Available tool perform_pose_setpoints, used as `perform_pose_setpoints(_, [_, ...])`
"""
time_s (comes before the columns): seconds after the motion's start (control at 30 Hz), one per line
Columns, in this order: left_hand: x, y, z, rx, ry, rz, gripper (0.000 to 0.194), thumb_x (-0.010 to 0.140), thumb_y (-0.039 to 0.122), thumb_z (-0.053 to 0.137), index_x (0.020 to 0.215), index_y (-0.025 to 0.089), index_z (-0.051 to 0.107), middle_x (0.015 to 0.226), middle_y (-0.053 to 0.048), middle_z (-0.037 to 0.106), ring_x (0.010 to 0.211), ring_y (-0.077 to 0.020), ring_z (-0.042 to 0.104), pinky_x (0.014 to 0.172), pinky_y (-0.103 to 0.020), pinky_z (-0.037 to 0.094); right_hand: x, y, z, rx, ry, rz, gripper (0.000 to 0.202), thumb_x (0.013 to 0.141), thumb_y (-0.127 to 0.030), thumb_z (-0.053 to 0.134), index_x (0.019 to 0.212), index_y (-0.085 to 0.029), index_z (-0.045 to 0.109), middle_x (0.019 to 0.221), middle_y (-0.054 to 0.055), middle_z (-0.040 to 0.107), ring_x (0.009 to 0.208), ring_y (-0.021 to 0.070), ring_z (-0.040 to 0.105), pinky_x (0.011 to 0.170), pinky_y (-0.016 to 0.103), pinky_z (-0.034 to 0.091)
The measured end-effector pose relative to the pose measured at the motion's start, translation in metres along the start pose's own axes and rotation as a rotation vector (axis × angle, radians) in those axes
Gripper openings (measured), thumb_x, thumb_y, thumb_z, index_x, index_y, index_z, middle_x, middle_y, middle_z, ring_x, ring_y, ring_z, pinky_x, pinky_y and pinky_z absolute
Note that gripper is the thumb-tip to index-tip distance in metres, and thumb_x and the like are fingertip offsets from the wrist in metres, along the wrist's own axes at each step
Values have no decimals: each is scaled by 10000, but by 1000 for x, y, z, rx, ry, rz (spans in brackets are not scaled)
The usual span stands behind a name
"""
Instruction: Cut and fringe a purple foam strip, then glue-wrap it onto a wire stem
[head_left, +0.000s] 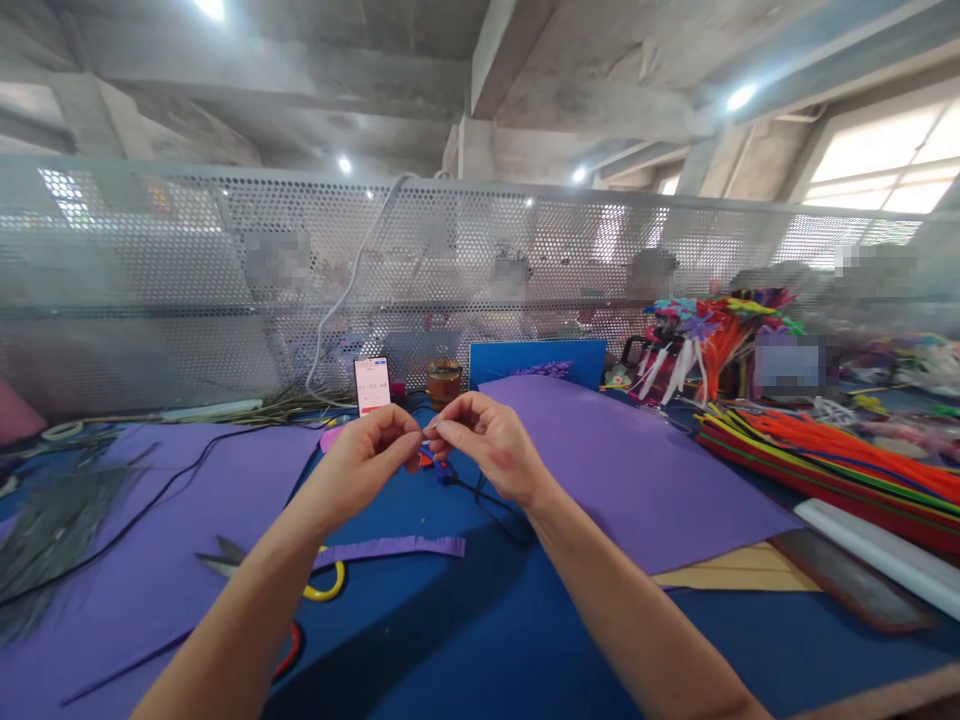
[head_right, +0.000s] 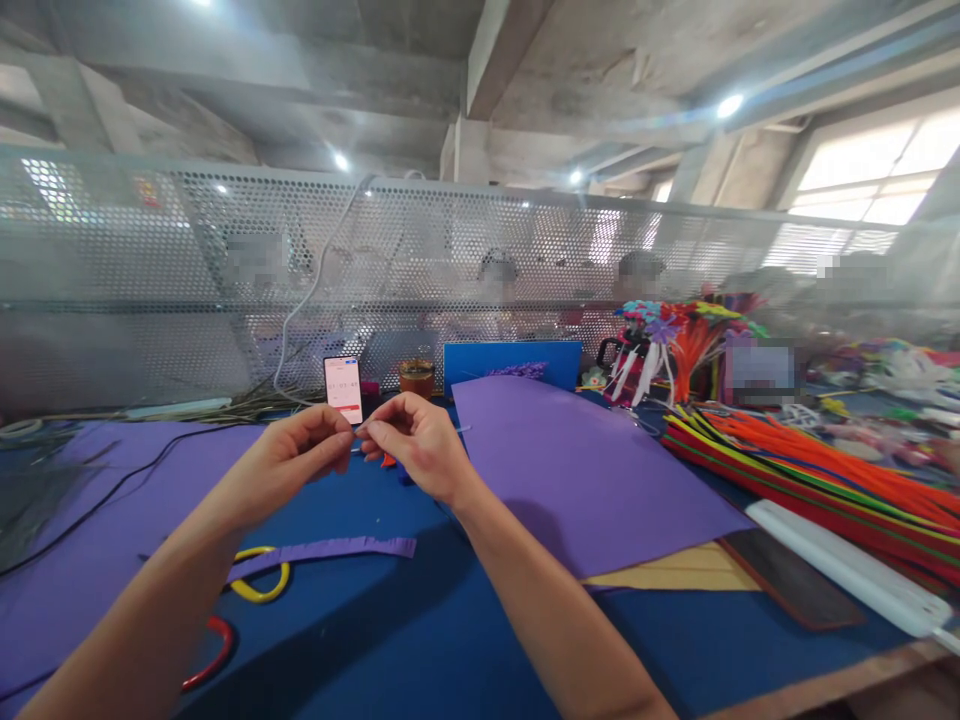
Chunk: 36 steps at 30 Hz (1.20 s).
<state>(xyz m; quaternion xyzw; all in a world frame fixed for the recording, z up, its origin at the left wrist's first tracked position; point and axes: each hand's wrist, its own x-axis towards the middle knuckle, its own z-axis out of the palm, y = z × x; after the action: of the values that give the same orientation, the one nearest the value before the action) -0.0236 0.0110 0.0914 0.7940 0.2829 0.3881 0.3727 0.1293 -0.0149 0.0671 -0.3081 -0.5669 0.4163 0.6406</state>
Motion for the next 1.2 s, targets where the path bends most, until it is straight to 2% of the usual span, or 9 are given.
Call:
perform_pose_setpoints(0.53, [1, 0, 1, 35, -17, 3, 136, 730, 287, 489, 643, 183, 475, 535, 39, 524, 513, -87, 476, 499, -215, 357, -1, -6, -1, -119, -27, -23, 166, 684, -300, 629, 699, -167, 531, 690, 6, 628, 597, 111, 610, 555, 263, 512])
perform_pose_setpoints(0.8, [1, -4, 4, 126, 71, 8, 104, 711, 266, 503, 663, 174, 494, 578, 34, 503, 495, -79, 425, 466, -206, 329, -1, -3, -2, -145, -15, -32, 196, 680, -331, 637, 700, -172, 525, 677, 2, 608, 615, 115, 603, 544, 257, 518])
perform_pose_setpoints(1.2, [-1, 0, 5, 127, 91, 8, 108, 709, 256, 499, 642, 171, 502, 563, 36, 495, 509, -82, 436, 474, -205, 334, -2, -3, 1, -106, -2, -7, 128, 660, -230, 632, 694, -177, 520, 707, -2, 606, 599, 101, 594, 550, 251, 504])
